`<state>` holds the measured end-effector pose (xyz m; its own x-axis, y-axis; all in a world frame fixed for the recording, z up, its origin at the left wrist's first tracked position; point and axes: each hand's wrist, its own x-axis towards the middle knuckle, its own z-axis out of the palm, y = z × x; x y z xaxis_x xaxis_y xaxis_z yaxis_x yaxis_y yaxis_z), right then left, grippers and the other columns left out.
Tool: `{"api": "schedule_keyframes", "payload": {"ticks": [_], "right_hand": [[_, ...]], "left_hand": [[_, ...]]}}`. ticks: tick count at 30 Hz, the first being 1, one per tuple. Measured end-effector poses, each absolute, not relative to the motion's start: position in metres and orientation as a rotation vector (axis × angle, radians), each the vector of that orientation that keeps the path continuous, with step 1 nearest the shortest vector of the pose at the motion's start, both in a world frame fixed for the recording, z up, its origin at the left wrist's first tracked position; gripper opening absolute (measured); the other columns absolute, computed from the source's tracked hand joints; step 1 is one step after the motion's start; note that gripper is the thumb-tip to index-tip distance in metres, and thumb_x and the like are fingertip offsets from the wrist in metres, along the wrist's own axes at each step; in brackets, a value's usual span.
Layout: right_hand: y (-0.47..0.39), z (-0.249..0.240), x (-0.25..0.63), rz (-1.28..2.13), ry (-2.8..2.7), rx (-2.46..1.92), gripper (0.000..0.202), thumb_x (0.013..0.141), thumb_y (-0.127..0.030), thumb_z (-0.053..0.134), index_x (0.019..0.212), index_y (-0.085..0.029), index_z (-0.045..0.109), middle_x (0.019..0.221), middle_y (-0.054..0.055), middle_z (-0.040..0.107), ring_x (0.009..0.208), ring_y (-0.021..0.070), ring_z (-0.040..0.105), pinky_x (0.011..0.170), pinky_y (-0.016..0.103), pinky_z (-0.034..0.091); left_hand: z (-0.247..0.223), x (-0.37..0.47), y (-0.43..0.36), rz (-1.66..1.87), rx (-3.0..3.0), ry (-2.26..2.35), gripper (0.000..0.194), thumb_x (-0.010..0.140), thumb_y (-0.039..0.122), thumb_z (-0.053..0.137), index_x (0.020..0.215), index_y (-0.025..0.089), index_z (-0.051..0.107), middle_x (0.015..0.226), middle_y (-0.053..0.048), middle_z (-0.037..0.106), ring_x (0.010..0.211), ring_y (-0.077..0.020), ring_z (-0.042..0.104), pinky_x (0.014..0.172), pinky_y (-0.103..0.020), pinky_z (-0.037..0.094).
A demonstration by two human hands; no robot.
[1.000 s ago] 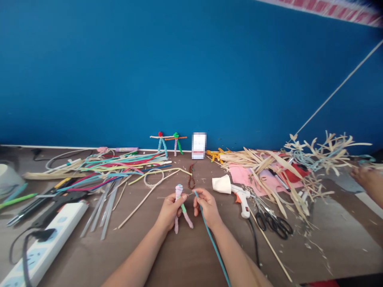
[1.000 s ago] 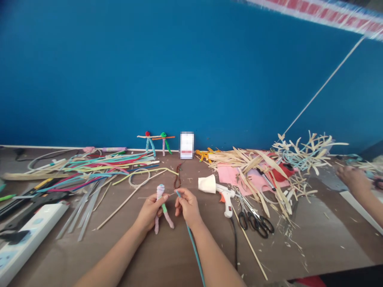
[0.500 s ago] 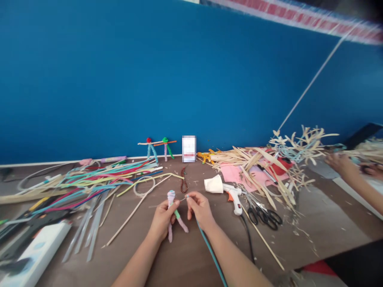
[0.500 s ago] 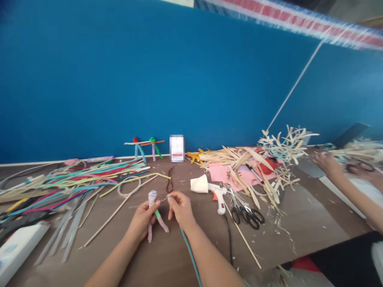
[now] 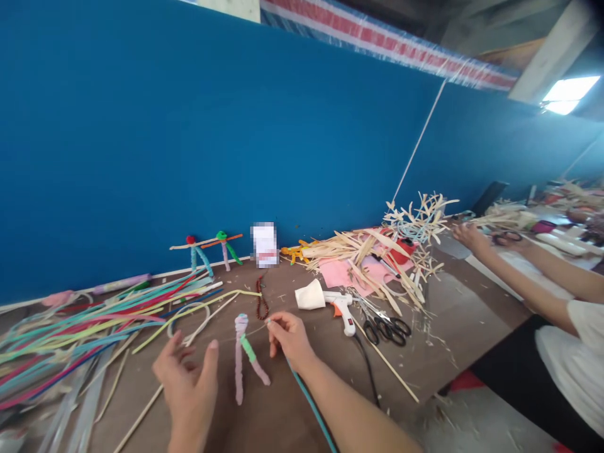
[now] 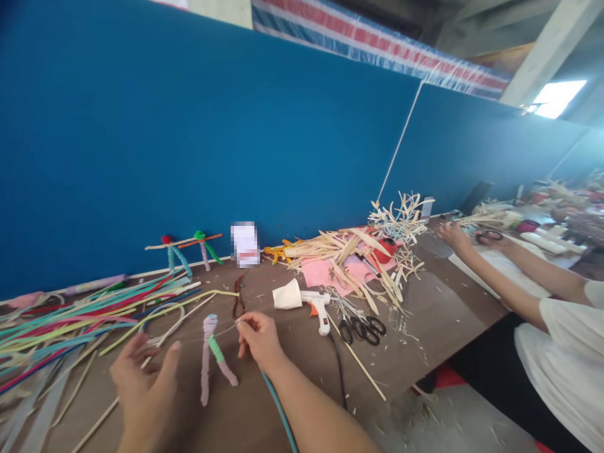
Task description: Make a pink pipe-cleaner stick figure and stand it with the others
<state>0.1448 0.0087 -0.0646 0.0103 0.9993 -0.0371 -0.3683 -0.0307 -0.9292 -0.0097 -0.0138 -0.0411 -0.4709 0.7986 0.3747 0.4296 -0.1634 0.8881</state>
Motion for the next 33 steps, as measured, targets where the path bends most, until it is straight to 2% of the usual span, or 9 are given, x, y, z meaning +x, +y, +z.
{"api": "schedule_keyframes", "payload": {"ticks": [2,5,8,11,14,18,33], "right_hand": [[0.009,-0.066,0.144,1.374,-0.891,-0.957,0.018,0.065,-0.031,0.057,0.072,-0.014,0.054,0.043,-0.008,0.046,0.025,0.0049,0.041,0.026,0.014,0.028],[0.010,-0.069,0.144,1.365,-0.896,-0.951,0.017,0.065,-0.031,0.057,0.072,-0.015,0.055,0.043,-0.008,0.046,0.025,0.0050,0.040,0.026,0.015,0.030],[0.010,-0.071,0.145,1.345,-0.948,-0.921,0.017,0.066,-0.031,0.058,0.072,-0.015,0.055,0.043,-0.008,0.046,0.027,0.0050,0.041,0.028,0.015,0.032],[0.011,-0.072,0.145,1.332,-0.990,-0.910,0.017,0.067,-0.032,0.057,0.071,-0.015,0.055,0.045,-0.007,0.047,0.029,0.0051,0.042,0.029,0.016,0.033],[0.011,-0.073,0.145,1.322,-1.000,-0.927,0.019,0.069,-0.033,0.056,0.073,-0.015,0.056,0.049,-0.006,0.048,0.030,0.0046,0.043,0.029,0.015,0.031],[0.012,-0.073,0.145,1.281,-1.031,-0.980,0.019,0.070,-0.033,0.055,0.075,-0.015,0.057,0.048,-0.006,0.046,0.031,0.0045,0.042,0.030,0.015,0.031],[0.010,-0.070,0.147,1.299,-1.068,-1.033,0.019,0.070,-0.031,0.053,0.077,-0.014,0.058,0.050,-0.007,0.046,0.034,0.0042,0.043,0.035,0.016,0.031]], "left_hand": [[-0.032,-0.005,-0.014,1.593,1.772,1.850,0.052,0.066,0.034,0.055,0.114,0.018,0.041,0.107,-0.010,0.045,0.096,-0.0239,0.044,0.079,-0.039,0.039],[-0.027,0.013,-0.010,1.374,2.233,1.550,0.031,0.075,0.027,0.044,0.103,0.017,0.049,0.098,-0.009,0.052,0.091,-0.0214,0.049,0.079,-0.036,0.040],[-0.031,0.032,-0.003,1.136,2.495,1.451,0.029,0.076,0.022,0.040,0.103,0.016,0.050,0.098,-0.010,0.056,0.093,-0.0221,0.050,0.079,-0.035,0.040],[-0.035,0.038,0.004,0.951,2.633,1.549,0.031,0.076,0.017,0.037,0.104,0.012,0.051,0.093,-0.012,0.060,0.084,-0.0228,0.055,0.069,-0.035,0.042],[-0.035,0.033,0.006,0.833,2.758,1.620,0.030,0.076,0.016,0.038,0.100,0.014,0.055,0.084,-0.011,0.064,0.079,-0.0244,0.057,0.063,-0.036,0.038],[-0.035,0.028,0.008,0.830,2.794,1.584,0.028,0.078,0.018,0.038,0.096,0.016,0.059,0.079,-0.009,0.066,0.072,-0.0218,0.058,0.063,-0.034,0.036],[-0.046,0.021,0.016,0.999,2.522,1.463,0.022,0.078,0.021,0.042,0.091,0.018,0.059,0.082,-0.006,0.066,0.073,-0.0189,0.059,0.066,-0.032,0.040]]}}
